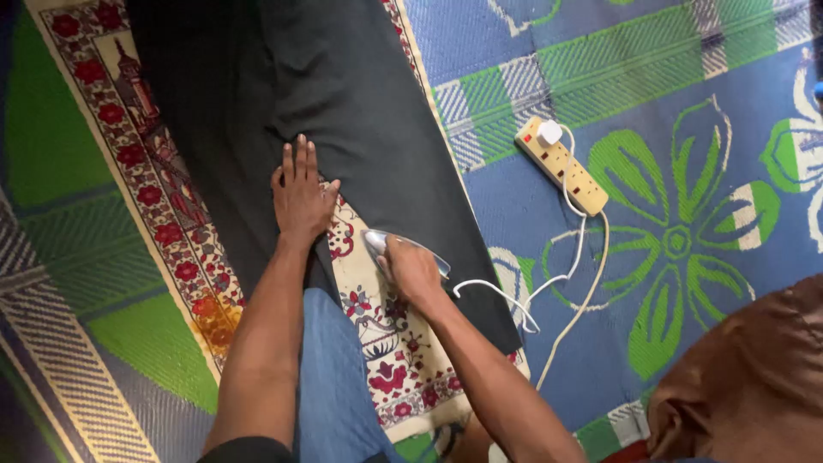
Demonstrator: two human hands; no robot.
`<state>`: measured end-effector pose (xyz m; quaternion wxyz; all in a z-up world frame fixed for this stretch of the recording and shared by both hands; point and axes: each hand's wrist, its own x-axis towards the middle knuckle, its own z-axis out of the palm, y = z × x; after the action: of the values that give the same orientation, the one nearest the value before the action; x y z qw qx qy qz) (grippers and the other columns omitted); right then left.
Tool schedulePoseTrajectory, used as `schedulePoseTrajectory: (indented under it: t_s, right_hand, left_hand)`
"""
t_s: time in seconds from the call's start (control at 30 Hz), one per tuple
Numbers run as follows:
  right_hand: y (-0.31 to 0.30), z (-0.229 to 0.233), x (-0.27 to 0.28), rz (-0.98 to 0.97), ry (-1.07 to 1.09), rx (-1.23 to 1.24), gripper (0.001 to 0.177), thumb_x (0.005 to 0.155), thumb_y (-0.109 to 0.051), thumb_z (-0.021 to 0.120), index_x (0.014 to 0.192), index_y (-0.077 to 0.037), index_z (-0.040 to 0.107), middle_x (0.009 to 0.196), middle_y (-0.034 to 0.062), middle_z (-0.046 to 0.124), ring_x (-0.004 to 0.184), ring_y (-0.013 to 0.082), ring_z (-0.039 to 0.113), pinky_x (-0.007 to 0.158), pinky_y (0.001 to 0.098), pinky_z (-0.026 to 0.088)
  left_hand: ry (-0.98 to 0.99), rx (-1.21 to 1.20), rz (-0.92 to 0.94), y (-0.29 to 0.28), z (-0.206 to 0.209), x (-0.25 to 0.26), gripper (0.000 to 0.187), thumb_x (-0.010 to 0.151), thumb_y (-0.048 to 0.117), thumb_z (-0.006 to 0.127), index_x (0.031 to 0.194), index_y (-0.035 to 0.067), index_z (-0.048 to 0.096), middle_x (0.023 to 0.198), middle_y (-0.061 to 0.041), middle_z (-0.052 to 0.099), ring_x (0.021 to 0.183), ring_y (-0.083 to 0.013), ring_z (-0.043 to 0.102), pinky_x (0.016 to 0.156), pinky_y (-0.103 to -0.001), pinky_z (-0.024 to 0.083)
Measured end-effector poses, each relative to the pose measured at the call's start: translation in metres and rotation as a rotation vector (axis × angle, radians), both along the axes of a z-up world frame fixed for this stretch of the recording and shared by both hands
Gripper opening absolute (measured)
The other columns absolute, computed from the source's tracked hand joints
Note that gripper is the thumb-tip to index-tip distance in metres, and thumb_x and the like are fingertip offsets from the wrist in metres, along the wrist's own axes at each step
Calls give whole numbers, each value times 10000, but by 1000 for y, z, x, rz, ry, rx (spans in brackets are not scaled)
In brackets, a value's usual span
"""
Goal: Ironing a pair of black trousers on the floor mat
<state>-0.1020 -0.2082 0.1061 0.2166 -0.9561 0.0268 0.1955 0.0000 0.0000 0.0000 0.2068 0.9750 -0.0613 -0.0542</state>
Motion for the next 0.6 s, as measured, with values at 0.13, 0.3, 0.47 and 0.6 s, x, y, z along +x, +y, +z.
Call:
schedulePoseTrajectory:
  t_s: [0.13, 0.3, 0.47, 0.6]
  right_hand:
    - [10, -5, 24, -65, -120, 3, 250, 911, -241, 685, 1036, -40, 605, 911, 227, 716, 823, 444, 697, 726, 547, 533]
    - [23, 12, 58, 12, -11, 5, 272, 928, -261, 693, 1035, -33, 588, 882, 236, 715, 826, 468, 684, 742, 569, 516]
    - [20, 1, 82, -140, -14, -38, 286, 921, -272, 686, 1047, -39, 579, 887, 245, 717, 836, 485, 679, 741, 587, 512]
    - [31, 7, 92, -39, -47, 50, 233, 935, -243, 646, 1062, -58, 586, 914, 256, 715, 835, 494, 682, 755, 587, 521]
  left_hand:
    - [-8, 54, 37, 12, -3, 9, 844, 996, 525, 574, 1642, 51, 309, 1745, -90, 208, 1584, -345, 186, 1192, -531, 254]
    - [13, 5, 38, 22, 5, 11, 861, 965, 540, 582, 1641, 82, 309, 1731, -54, 210, 1586, -319, 169, 1209, -528, 234]
    - [53, 13, 97, 22, 7, 6, 879, 959, 562, 585, 1641, 92, 293, 1734, -49, 194, 1585, -312, 148, 1205, -522, 217]
    - [12, -3, 73, 24, 5, 12, 886, 955, 552, 588, 1653, 100, 283, 1746, -35, 189, 1597, -305, 153, 1226, -509, 217]
